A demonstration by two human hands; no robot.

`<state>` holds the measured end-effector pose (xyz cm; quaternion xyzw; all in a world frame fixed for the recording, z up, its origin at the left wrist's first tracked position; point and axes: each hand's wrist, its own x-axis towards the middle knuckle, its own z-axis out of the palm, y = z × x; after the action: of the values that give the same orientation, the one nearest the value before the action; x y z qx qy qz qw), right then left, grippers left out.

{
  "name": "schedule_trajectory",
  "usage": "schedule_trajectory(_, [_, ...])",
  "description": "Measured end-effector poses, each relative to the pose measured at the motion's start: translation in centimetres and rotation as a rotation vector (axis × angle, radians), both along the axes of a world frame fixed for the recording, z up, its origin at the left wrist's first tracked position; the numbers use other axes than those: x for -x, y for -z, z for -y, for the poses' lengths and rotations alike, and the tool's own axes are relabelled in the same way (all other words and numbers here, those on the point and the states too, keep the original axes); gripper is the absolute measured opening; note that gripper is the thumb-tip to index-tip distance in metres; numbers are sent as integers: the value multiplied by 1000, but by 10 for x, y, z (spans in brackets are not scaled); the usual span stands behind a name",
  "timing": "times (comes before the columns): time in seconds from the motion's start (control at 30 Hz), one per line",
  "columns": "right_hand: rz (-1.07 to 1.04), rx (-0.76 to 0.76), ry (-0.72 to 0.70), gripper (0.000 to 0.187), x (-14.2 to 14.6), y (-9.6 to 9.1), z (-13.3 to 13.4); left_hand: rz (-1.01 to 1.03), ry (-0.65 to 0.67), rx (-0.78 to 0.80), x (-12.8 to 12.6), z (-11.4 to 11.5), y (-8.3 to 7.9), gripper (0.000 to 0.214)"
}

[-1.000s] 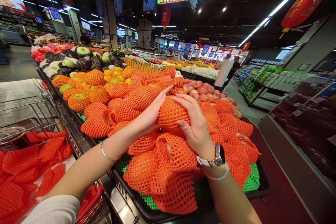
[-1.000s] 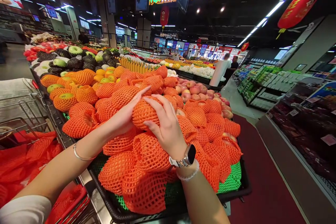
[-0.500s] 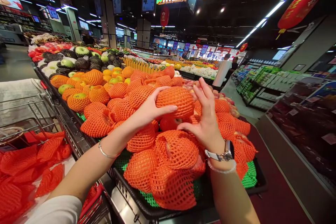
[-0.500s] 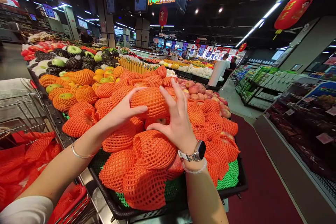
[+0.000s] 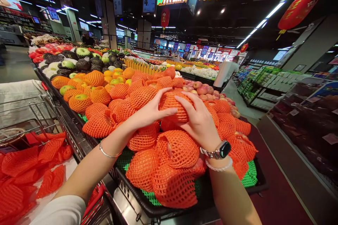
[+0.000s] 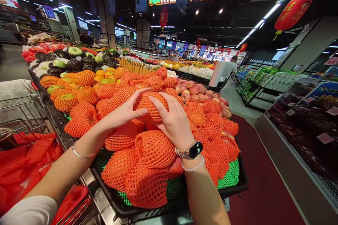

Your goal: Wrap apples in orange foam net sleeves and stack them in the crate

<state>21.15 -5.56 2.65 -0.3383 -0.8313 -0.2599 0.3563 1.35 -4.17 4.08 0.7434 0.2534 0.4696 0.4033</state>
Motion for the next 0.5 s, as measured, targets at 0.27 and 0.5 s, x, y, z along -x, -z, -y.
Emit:
schedule_trajectory(0.27, [-976, -5, -78, 71, -27, -17, -25, 176, -688, -383, 66, -21, -13, 44])
schedule_trajectory(0.5, [-843, 226, 235, 80, -29, -54, -122, -125, -918, -392, 70, -39, -10, 38])
